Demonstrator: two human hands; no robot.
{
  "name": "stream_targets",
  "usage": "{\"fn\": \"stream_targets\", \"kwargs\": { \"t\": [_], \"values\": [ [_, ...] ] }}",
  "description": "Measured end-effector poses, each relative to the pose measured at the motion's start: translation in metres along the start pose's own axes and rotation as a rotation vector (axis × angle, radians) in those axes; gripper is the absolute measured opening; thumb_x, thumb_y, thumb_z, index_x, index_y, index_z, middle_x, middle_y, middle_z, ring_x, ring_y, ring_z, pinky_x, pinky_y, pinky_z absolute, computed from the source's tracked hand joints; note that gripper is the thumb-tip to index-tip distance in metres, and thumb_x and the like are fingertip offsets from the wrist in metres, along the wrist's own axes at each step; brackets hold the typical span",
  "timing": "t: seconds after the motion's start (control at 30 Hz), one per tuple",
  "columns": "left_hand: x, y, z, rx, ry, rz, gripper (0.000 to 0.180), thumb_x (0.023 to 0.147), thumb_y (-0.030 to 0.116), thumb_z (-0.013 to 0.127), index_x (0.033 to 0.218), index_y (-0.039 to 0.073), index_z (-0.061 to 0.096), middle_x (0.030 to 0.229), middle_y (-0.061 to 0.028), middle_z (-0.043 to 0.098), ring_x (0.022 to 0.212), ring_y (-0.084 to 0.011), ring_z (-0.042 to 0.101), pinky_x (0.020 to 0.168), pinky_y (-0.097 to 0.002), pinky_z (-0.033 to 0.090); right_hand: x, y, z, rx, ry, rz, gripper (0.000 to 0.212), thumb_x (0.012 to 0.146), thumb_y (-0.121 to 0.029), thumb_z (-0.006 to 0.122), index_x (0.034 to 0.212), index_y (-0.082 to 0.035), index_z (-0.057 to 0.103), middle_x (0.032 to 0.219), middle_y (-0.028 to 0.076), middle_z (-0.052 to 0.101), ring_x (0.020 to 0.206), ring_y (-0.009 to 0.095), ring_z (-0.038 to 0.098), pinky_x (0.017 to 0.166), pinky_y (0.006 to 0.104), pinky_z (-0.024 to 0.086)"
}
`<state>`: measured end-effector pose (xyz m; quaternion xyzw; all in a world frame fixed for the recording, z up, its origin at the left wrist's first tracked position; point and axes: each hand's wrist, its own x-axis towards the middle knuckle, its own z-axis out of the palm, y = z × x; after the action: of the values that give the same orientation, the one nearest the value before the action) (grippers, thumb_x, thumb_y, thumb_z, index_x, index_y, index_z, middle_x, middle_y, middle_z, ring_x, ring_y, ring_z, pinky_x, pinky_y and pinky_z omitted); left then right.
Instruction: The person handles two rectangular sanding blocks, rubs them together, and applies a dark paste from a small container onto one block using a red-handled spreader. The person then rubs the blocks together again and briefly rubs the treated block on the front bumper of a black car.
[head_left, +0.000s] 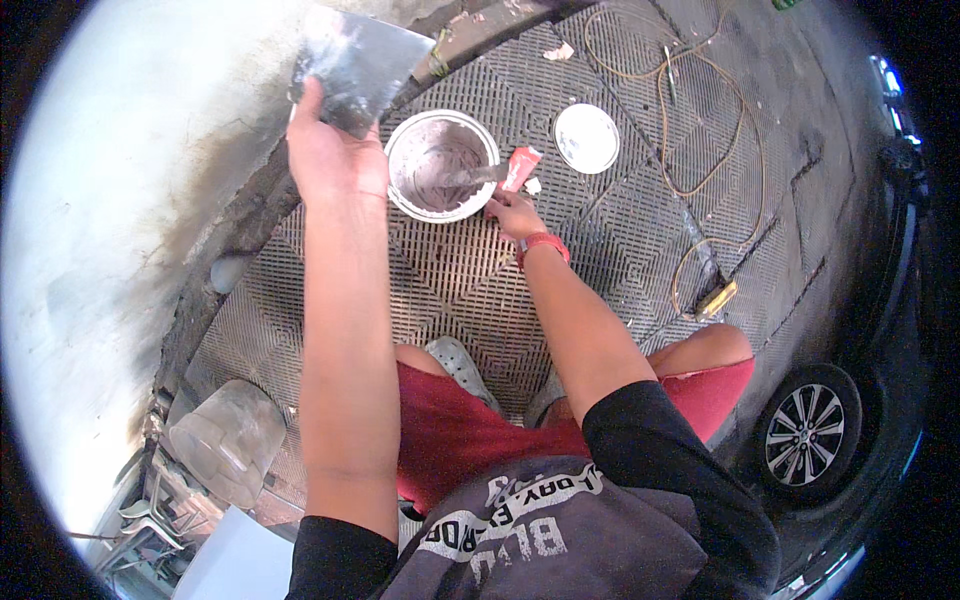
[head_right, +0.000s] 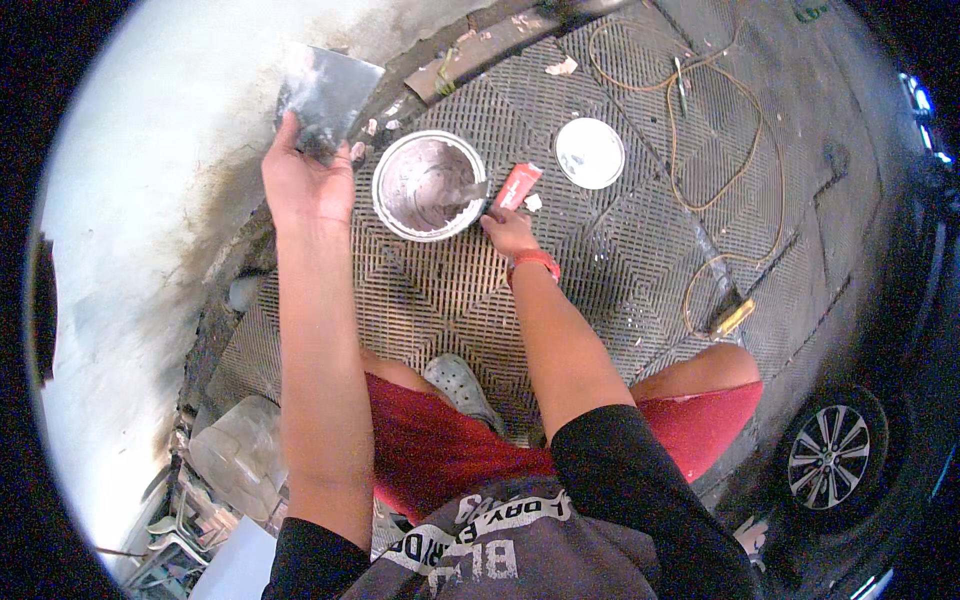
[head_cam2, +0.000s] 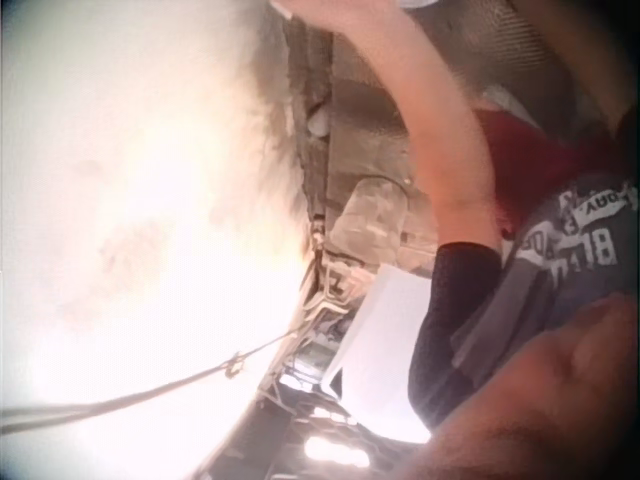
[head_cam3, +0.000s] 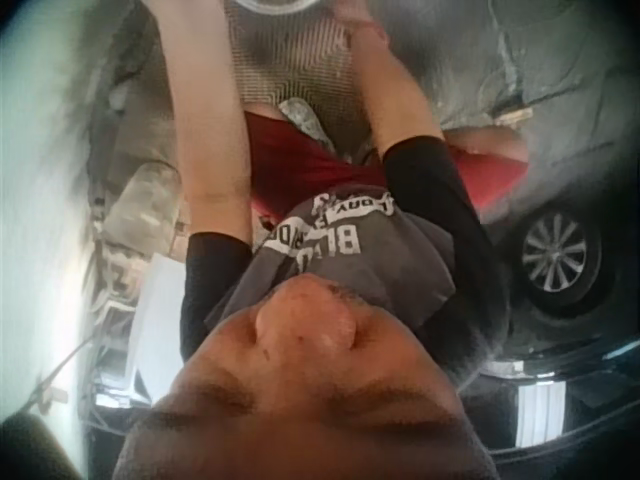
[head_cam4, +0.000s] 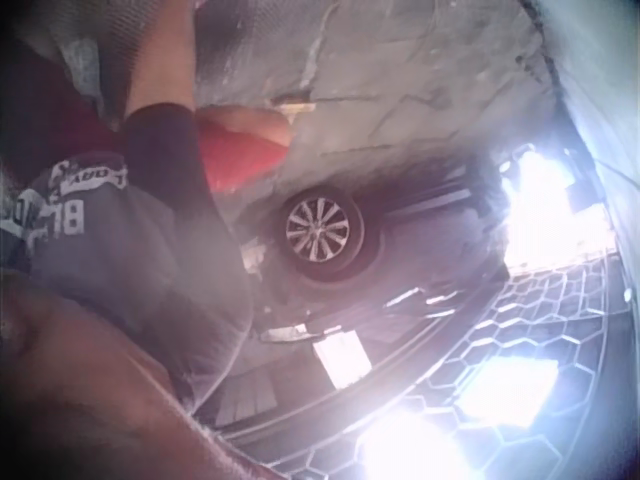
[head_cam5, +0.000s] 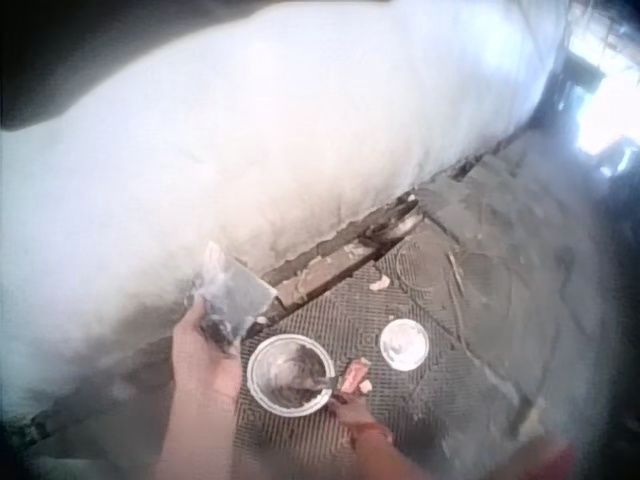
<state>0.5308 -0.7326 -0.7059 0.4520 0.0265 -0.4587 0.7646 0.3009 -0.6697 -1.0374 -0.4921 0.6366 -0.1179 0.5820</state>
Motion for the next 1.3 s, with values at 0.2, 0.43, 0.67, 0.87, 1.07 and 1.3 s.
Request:
{"fn": "stream_targets", "kwargs": {
  "t": [0.2, 0.43, 0.67, 0.87, 1.07, 1.3],
  "values": [
    [0.016, 0.013, -0.021, -0.091, 0.021, 0.033, 0.039, 0.114, 0.02, 0.057, 0.147, 0.0, 0.057, 0.15, -0.0135, 0.063, 0.139, -0.0282, 0.06, 0.123, -0.0516, 0.041, -0.036, -0.035, -0.005, 0.398, 0.161, 0.116, 0.038, 0.107, -0.026, 0.069, 0.137, -0.003, 0.076, 0.111, 0.011, 0.081, 0.091, 0.017, 0.073, 0.072, 0.034, 0.058],
    [0.025, 0.028, -0.022, -0.193, 0.051, 0.009, 0.04, 0.113, 0.019, 0.059, 0.148, 0.001, 0.056, 0.151, -0.0134, 0.062, 0.14, -0.0286, 0.058, 0.123, -0.0508, 0.04, -0.085, -0.001, -0.072, 0.555, 0.517, 0.222, 0.062, 0.106, -0.024, 0.074, 0.162, -0.012, 0.051, 0.146, 0.009, 0.066, 0.126, 0.019, 0.065, 0.089, 0.0372, 0.058],
    [0.029, 0.029, -0.027, -0.171, 0.022, 0.026, 0.042, 0.112, 0.02, 0.061, 0.149, 0.001, 0.055, 0.151, -0.0142, 0.061, 0.136, -0.0296, 0.06, 0.118, -0.0498, 0.043, -0.107, -0.107, -0.052, 0.434, 0.008, -0.281, 0.094, 0.097, -0.032, 0.086, 0.171, -0.01, 0.033, 0.153, 0.014, 0.057, 0.127, 0.025, 0.066, 0.094, 0.0413, 0.06],
    [0.028, 0.024, -0.023, -0.143, 0.004, 0.002, 0.041, 0.112, 0.02, 0.061, 0.147, 0.001, 0.056, 0.148, -0.0137, 0.063, 0.133, -0.0307, 0.062, 0.118, -0.0528, 0.044, -0.084, -0.166, -0.044, 0.397, -0.18, -0.065, 0.099, 0.098, -0.041, 0.085, 0.174, -0.021, 0.026, 0.156, 0.012, 0.055, 0.137, 0.03, 0.059, 0.09, 0.0462, 0.064],
    [0.022, 0.025, -0.02, -0.129, -0.029, 0.003, 0.042, 0.112, 0.02, 0.061, 0.148, 0.0, 0.055, 0.151, -0.0141, 0.061, 0.136, -0.0303, 0.062, 0.122, -0.0537, 0.041, -0.07, -0.161, -0.036, 0.418, -0.149, -0.06, 0.079, 0.11, -0.032, 0.07, 0.174, -0.018, 0.025, 0.151, 0.014, 0.06, 0.131, 0.03, 0.064, 0.083, 0.0434, 0.069],
    [0.01, 0.025, -0.015, -0.07, -0.067, 0.014, 0.044, 0.111, 0.02, 0.064, 0.149, 0.001, 0.054, 0.153, -0.0134, 0.06, 0.138, -0.0298, 0.061, 0.123, -0.0522, 0.043, -0.086, -0.14, -0.04, 0.487, 0.092, -0.016, 0.075, 0.111, -0.03, 0.067, 0.173, -0.015, 0.027, 0.153, 0.018, 0.057, 0.131, 0.034, 0.066, 0.078, 0.0502, 0.071]
  ]
}}
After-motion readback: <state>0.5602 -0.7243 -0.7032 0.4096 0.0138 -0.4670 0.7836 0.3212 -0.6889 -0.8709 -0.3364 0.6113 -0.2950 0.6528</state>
